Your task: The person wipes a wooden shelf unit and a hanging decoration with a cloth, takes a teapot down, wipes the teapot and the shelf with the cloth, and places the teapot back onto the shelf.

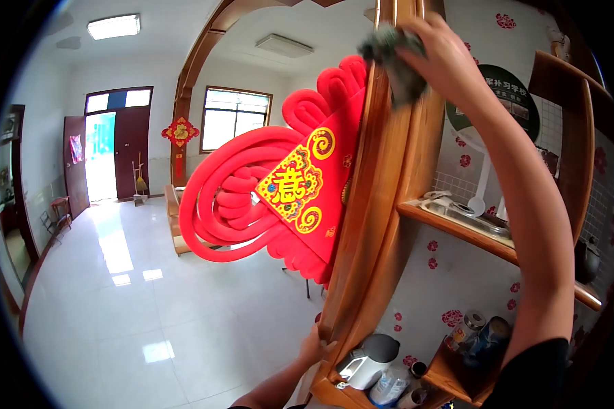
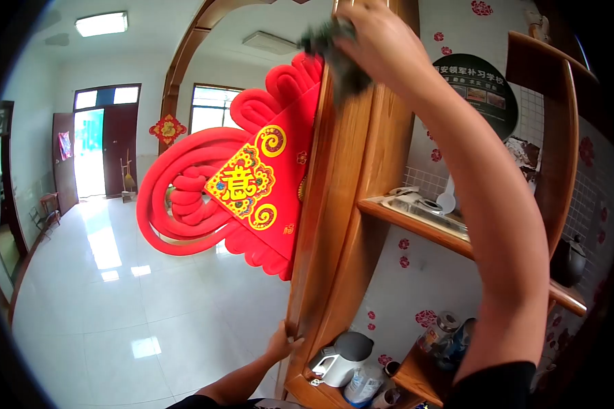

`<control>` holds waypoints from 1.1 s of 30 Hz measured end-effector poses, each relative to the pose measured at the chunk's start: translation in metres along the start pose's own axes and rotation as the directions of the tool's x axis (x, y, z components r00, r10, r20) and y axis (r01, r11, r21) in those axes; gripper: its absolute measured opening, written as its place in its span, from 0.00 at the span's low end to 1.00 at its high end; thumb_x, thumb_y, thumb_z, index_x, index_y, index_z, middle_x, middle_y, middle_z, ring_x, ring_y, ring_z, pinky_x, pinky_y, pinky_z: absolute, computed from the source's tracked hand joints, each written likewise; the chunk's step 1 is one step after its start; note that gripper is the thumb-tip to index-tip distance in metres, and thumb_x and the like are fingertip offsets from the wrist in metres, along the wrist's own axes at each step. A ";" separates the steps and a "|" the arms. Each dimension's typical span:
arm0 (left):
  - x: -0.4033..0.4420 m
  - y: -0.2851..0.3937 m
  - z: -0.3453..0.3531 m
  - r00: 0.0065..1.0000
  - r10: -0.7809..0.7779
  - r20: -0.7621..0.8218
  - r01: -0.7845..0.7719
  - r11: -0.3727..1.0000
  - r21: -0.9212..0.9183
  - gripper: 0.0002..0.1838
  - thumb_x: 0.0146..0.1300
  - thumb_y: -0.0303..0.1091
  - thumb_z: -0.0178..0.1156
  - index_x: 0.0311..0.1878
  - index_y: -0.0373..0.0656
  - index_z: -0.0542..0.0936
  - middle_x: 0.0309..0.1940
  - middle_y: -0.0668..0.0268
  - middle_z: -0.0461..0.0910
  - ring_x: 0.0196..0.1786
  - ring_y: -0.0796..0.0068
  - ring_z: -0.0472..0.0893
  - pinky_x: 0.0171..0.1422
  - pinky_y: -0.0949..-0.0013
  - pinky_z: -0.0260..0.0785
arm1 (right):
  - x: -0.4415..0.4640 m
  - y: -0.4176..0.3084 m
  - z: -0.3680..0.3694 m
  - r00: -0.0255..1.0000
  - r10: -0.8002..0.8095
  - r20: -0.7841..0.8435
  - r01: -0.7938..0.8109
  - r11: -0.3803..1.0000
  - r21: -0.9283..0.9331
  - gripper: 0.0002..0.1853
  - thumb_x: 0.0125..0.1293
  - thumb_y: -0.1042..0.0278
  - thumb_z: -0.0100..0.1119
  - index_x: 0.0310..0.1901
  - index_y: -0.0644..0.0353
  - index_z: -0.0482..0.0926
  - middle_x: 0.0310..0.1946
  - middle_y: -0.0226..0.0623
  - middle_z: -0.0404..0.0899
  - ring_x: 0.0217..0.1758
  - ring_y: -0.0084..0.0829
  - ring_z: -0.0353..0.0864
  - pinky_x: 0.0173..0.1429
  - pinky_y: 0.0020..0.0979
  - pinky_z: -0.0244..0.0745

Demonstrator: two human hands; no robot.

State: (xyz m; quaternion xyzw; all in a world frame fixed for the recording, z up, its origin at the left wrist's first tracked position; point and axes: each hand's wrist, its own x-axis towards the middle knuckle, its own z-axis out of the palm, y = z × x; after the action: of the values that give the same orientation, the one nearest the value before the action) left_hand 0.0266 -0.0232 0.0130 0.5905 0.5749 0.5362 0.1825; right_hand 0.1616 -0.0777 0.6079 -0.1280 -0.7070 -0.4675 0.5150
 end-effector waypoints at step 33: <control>0.003 0.010 0.001 0.976 -0.165 0.142 0.164 0.986 0.019 0.38 0.51 0.44 0.65 0.61 0.42 0.56 0.45 0.51 0.74 0.49 0.53 0.75 0.52 0.60 0.67 | -0.005 -0.082 0.095 0.845 -0.532 -0.051 0.528 0.846 -0.072 0.04 0.50 0.69 0.53 0.27 0.53 0.78 0.33 0.30 0.71 0.45 0.31 0.70 0.48 0.32 0.67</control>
State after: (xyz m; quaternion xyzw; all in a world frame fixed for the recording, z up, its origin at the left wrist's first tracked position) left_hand 0.0316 -0.0232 0.0221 0.5785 0.6091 0.4736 0.2647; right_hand 0.0515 -0.0448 0.5574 0.0742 -0.6835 -0.6149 0.3863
